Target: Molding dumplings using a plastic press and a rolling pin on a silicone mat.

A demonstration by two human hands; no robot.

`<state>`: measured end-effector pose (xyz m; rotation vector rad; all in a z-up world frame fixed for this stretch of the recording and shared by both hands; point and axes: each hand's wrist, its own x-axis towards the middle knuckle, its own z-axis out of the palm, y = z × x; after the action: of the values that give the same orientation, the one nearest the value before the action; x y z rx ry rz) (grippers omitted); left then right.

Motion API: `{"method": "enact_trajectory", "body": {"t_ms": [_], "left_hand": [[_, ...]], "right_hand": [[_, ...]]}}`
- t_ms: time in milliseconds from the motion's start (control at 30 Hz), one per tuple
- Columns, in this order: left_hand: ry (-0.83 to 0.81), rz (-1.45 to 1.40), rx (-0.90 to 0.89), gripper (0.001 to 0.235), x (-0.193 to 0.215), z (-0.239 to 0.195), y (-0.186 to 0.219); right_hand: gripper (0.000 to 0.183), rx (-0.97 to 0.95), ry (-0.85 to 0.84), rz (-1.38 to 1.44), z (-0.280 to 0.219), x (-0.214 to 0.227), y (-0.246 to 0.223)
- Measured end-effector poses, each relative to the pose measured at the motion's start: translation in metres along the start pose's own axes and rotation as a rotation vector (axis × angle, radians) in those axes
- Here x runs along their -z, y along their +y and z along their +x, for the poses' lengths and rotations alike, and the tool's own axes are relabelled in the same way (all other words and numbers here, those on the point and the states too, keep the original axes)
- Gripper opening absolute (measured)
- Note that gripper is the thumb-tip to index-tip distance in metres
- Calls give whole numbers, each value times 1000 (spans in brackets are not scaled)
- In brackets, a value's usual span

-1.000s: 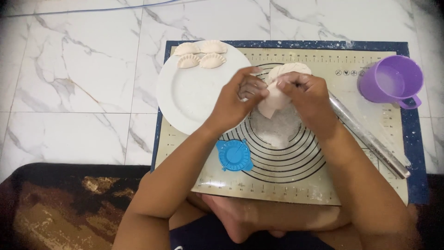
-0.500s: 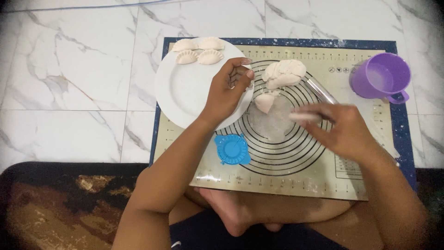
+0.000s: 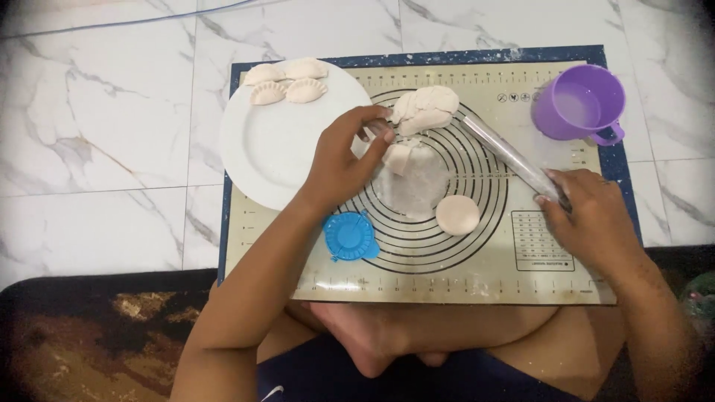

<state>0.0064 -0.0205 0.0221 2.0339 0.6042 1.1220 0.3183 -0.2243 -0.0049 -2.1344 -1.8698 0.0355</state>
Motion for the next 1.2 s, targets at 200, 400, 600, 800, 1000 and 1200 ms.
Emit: {"method": "enact_trajectory", "body": {"t_ms": [200, 400, 600, 800, 1000, 1200], "left_hand": [[-205, 360, -239, 40, 1, 5, 36], [-488, 635, -385, 61, -22, -9, 37], [-535, 884, -495, 83, -40, -19, 5], [-575, 710, -454, 76, -47, -23, -5], [-602, 628, -401, 73, -44, -28, 8], [-639, 611, -338, 75, -45, -37, 24]], "right_hand": [[45, 223, 76, 45, -15, 9, 34], [41, 443, -134, 166, 33, -10, 14], [47, 438, -277, 259, 70, -24, 9], [51, 432, -221, 222, 68, -37, 12], [49, 442, -145, 183, 61, -34, 0], [58, 485, -28, -29, 49, -34, -14]]}}
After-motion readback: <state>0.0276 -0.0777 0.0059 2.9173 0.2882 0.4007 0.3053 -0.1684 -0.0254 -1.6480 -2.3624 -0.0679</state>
